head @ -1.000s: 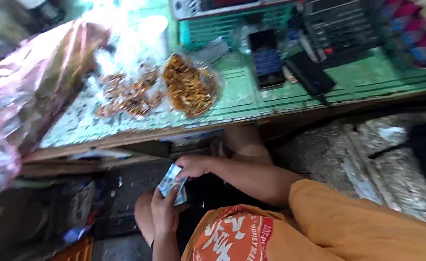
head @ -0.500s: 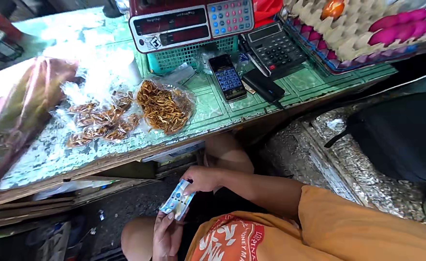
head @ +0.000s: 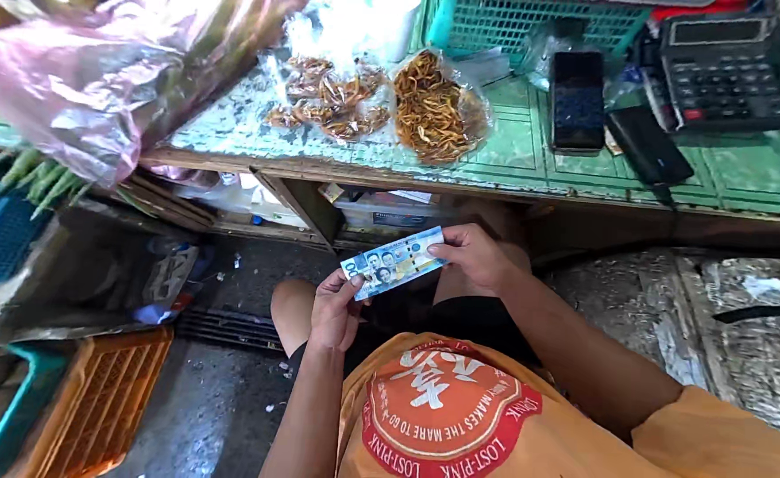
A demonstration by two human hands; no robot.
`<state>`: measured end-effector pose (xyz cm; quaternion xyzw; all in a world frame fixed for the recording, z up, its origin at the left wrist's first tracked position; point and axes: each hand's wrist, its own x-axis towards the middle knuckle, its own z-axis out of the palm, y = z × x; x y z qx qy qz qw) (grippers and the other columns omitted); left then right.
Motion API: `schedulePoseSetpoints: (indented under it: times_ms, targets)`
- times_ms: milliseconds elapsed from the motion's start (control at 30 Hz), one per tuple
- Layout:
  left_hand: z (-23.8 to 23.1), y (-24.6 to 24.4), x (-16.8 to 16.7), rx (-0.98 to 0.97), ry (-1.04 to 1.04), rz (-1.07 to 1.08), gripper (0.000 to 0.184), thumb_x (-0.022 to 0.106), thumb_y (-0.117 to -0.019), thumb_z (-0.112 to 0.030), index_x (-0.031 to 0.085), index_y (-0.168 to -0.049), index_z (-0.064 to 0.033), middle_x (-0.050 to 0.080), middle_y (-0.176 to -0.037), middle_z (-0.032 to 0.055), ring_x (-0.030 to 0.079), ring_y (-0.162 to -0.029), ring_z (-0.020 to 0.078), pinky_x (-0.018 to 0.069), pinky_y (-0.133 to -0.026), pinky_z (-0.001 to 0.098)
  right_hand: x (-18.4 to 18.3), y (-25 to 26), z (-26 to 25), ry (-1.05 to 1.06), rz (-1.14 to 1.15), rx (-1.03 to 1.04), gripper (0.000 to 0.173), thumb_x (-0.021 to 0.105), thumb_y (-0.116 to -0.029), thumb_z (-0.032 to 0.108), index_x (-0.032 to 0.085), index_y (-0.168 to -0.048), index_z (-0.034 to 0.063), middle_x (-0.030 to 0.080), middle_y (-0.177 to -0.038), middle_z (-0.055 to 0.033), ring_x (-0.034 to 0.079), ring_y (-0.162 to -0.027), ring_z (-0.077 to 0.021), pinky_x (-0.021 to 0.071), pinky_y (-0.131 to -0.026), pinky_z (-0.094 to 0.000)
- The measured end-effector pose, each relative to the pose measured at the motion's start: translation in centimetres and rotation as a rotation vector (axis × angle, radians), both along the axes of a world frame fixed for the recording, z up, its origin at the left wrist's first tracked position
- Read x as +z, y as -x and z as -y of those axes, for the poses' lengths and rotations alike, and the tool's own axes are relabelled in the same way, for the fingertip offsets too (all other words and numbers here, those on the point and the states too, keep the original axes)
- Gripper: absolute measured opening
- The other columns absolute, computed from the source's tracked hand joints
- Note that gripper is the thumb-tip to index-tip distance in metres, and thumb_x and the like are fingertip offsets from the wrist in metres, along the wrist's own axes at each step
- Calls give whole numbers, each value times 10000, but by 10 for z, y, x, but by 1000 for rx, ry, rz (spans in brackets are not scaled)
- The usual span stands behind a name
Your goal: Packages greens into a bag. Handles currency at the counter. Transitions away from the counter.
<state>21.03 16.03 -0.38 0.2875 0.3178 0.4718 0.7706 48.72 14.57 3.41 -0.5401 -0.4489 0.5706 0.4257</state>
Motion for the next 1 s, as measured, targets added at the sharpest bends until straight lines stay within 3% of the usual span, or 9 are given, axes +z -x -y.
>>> schedulePoseSetpoints:
  times_ms: [100,333,500,600,700,800,900,967,1000]
  targets:
    - [5,3,4,148,-114,-214,157,627,-982,-83,730,-897,-1,733,-831,108,694,-699,137,600,-656,289,10,6,4,-10,15,-2,104,670,-969,88,749,-963,21,734,-839,-47,652,-688,-79,553,-641,-228]
    - [18,2,20,329,-260,-325,70,668,-936,-4,724,-898,14,720,-799,94,685,-691,140,595,-640,288,29,18,21,-71,114,-103,179,672,-973,75,665,-798,37,673,-717,-48,626,-608,-103,543,-586,-233]
    - [23,-6,32,309,-114,-104,137,551,-982,12,684,-953,24,720,-857,134,704,-732,172,610,-665,315,35,17,39,-131,-5,-87,85,652,-956,45,714,-1007,17,728,-838,-56,657,-661,-90,553,-590,-223]
    - [26,-8,27,202,59,108,321,386,-1075,-266,640,-1092,-69,726,-990,111,719,-880,208,606,-779,380,34,19,47,-95,-33,-167,150,613,-992,89,701,-1084,10,722,-892,-77,663,-702,-117,563,-619,-263]
    - [36,-13,6,-67,-165,99,608,641,-918,-613,632,-1335,-171,696,-1259,89,661,-1170,249,560,-957,443,33,24,58,-24,-197,-281,214,567,-1010,112,619,-1181,-5,699,-943,-98,660,-729,-148,571,-644,-303]
    - [45,-39,7,-155,-285,-12,973,838,-741,-607,410,-1453,-100,618,-1355,114,610,-1248,264,533,-1027,476,25,34,69,57,-209,-210,301,594,-982,125,572,-1255,-1,692,-948,-107,671,-730,-164,586,-655,-331]
    - [31,-65,38,-63,-214,40,667,727,-922,-343,477,-1435,2,660,-1305,176,655,-1199,274,556,-1011,441,28,40,73,20,-140,-70,250,592,-968,87,596,-1193,-24,683,-904,-107,664,-697,-157,585,-643,-327]
    - [19,-84,68,-3,-85,36,264,469,-1033,-201,608,-1143,-6,728,-1007,157,730,-965,264,612,-877,442,35,33,71,-12,-120,-28,200,595,-973,71,603,-1150,-23,674,-881,-97,662,-685,-147,585,-643,-315]
    - [14,-92,81,-20,-49,44,272,397,-1049,-194,618,-1026,-35,708,-878,114,728,-859,239,618,-831,432,39,26,71,-26,-119,-22,168,598,-976,71,604,-1121,-14,661,-872,-84,656,-677,-138,585,-639,-308]
